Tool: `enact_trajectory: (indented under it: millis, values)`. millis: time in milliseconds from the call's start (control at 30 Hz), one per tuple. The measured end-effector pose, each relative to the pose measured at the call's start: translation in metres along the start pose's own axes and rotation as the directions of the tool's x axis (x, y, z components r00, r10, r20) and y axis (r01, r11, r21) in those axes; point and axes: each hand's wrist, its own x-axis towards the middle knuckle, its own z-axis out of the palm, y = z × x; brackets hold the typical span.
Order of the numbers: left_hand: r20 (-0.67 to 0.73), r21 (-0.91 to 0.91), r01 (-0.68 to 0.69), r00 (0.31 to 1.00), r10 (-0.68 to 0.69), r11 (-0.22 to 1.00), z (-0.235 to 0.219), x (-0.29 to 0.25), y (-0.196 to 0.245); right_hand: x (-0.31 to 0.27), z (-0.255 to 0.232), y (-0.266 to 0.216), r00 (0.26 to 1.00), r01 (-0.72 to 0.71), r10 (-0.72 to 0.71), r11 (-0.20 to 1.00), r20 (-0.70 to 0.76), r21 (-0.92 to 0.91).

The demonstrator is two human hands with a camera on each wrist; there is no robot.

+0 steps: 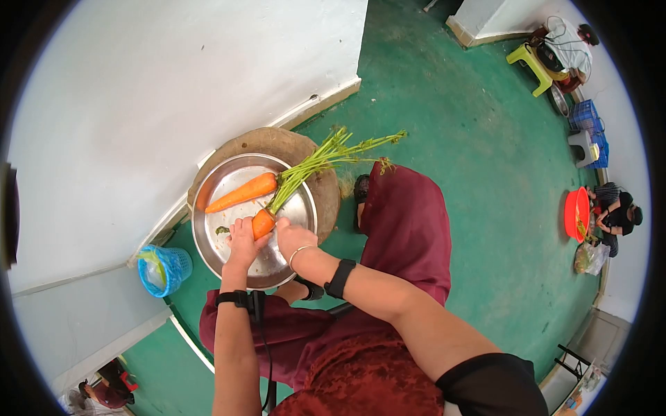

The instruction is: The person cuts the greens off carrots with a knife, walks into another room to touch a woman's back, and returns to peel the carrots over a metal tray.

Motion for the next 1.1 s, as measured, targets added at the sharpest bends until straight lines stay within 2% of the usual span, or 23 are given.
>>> enact_trajectory:
  millis: [267,467,567,600,667,867,1100]
  values:
    - [0.039,-0.038,0.016,0.999,-0.015,0.999,0.001,0.004,-0.004,0.018,0.007,0.001,0.999,0.036,-0.037,0.998,-0.013,-0.045]
    - [-0.251,0.101,0.129,0.963,-0.101,0.986,0.008,-0.01,0.03,0.02,-0.005,-0.001,0.996,0.039,-0.044,0.997,0.074,0.069]
    - [-0.166,0.156,0.14,0.98,-0.114,0.978,0.017,0.0,0.023,0.019,-0.015,-0.001,0.989,0.096,-0.097,0.995,0.112,0.016]
    - [-0.147,0.14,0.106,0.985,-0.085,0.984,0.017,0.0,0.021,0.016,-0.018,-0.003,0.984,0.125,-0.122,0.992,0.131,-0.015]
    - [-0.11,0.108,0.043,0.993,-0.031,0.993,0.013,0.002,0.015,0.012,-0.025,-0.004,0.982,0.134,-0.127,0.99,0.137,-0.048]
    - [0.014,-0.02,0.044,0.999,-0.043,0.999,0.006,0.012,0.009,0.003,-0.039,-0.01,0.985,0.095,-0.081,0.992,0.156,-0.083]
    - [0.02,-0.09,0.014,1.0,-0.013,0.996,0.005,0.015,0.004,0.008,-0.018,-0.005,0.993,0.09,-0.082,0.991,0.083,-0.095]
